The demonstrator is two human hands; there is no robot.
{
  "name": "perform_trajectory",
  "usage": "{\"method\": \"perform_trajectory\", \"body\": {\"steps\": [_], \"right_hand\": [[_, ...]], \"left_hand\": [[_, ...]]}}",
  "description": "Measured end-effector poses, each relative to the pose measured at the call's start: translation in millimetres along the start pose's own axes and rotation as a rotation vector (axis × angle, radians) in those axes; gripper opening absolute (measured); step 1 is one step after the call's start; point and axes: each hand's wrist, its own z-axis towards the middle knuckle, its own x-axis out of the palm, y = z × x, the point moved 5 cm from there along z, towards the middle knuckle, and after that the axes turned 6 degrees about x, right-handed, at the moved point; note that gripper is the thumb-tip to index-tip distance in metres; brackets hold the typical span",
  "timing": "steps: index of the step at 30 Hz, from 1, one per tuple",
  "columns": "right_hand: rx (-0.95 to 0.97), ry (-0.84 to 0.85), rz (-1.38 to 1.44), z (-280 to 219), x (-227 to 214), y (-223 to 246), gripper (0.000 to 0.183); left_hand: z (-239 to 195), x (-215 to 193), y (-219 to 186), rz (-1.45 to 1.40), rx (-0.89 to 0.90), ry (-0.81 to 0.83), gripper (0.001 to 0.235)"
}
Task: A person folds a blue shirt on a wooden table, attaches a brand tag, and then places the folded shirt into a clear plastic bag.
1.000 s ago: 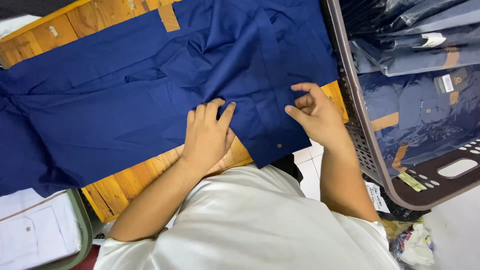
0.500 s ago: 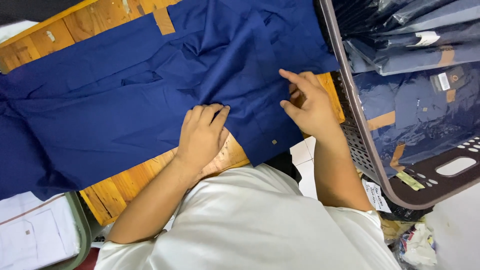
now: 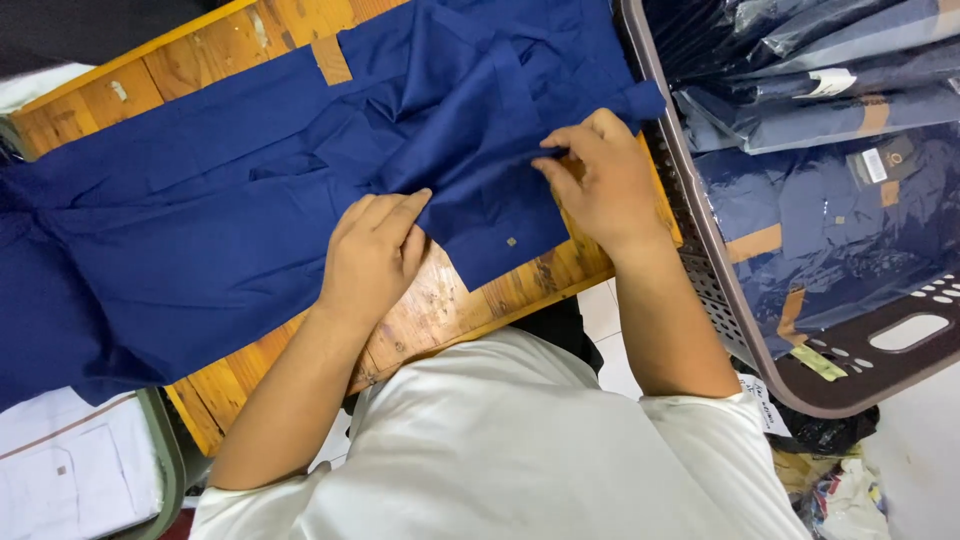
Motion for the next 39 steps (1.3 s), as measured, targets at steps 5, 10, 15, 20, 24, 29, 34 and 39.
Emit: {"method": "perform_trajectory", "body": {"steps": [5,10,15,20,24,29,34,39], "right_hand": [[0.183,0.086,-0.016,12,-17,25,0.014],[0.405,0.209,0.254,24,-26,60,0.013],[0.158,0.125,0.404,16,-30,61,0.009],[0.040,-0.014,0.537,-18,5,-10,0.010],[0.242,0.100,0.750,-63,28,-58,0.015],[0.522,0.108,0.974,-84,35,-39,0.035],[0.727,0.053,0.616,-90,15,-50,0.051],[0.670,-0.482,0.635,-98,-3,-85,0.028]], "left_hand": [[13,-15,-5,-0.020,-0.004,0.025,0.026],[26,-32,-8,-0.025,-0.011,0.022,0.028],[29,-44,-11,-0.016,0.018,-0.030,0.025],[6,-27,-11,-0.007,0.081,-0.053,0.024],[-14,-4,-23,0.037,0.147,0.088,0.021],[-16,27,-41,0.230,0.071,0.373,0.062],[-27,60,-39,0.301,0.180,0.257,0.039],[-23,57,-36,0.240,0.156,0.280,0.031]]}}
